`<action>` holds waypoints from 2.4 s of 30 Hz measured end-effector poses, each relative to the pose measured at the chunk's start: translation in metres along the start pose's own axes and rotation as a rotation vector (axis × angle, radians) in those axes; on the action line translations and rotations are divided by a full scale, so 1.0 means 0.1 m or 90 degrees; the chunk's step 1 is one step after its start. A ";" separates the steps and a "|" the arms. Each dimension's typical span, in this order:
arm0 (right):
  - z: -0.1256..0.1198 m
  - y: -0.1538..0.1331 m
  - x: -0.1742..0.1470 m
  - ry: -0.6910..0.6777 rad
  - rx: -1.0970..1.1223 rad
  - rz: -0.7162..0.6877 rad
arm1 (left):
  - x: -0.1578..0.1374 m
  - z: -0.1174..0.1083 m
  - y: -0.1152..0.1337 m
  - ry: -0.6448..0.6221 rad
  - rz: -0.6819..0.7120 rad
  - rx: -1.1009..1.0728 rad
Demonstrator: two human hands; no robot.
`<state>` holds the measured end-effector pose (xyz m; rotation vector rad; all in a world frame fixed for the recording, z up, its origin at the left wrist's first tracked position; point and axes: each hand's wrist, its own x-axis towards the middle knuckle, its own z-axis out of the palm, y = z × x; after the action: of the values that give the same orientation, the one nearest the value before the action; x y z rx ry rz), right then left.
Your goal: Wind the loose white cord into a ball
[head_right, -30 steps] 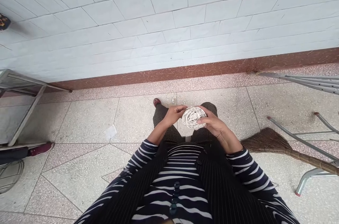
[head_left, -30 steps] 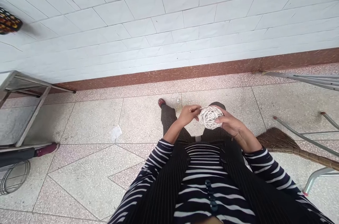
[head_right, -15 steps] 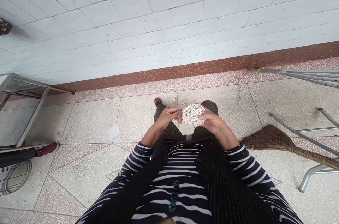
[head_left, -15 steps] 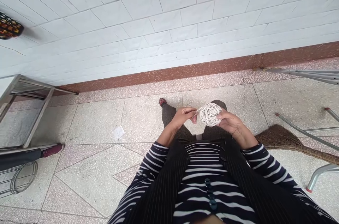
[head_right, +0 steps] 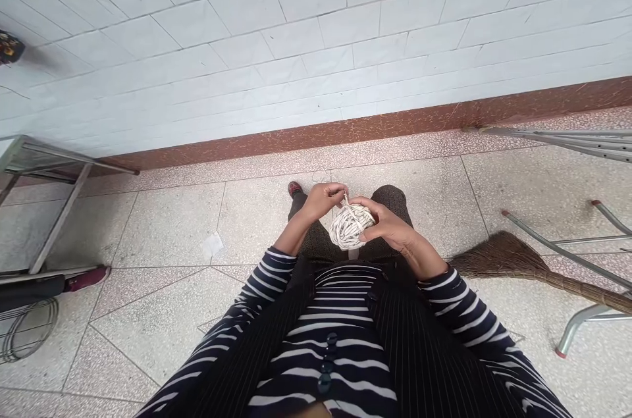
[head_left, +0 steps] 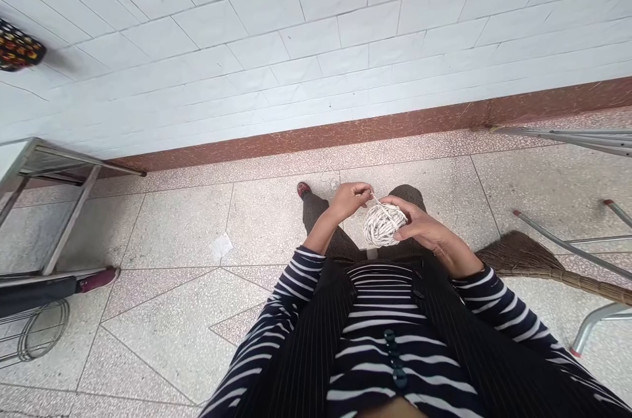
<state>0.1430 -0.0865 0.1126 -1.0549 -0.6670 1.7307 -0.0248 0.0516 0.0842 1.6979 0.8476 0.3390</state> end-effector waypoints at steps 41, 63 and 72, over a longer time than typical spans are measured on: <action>-0.15 -0.13 -0.03 0.080 -0.003 -0.006 | -0.15 0.14 -0.27 -0.071 -0.007 -0.377; -0.08 -0.23 -0.10 0.170 0.090 -0.063 | 0.01 0.18 -0.75 -0.019 -0.037 0.019; 0.01 -0.69 -0.47 0.284 0.092 -0.209 | 0.10 -0.10 -1.13 -0.001 -0.118 0.145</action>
<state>0.1805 -0.1035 0.1852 -1.1117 -0.3967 1.1882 -0.0644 0.0756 -0.0194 1.8104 1.0664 0.1178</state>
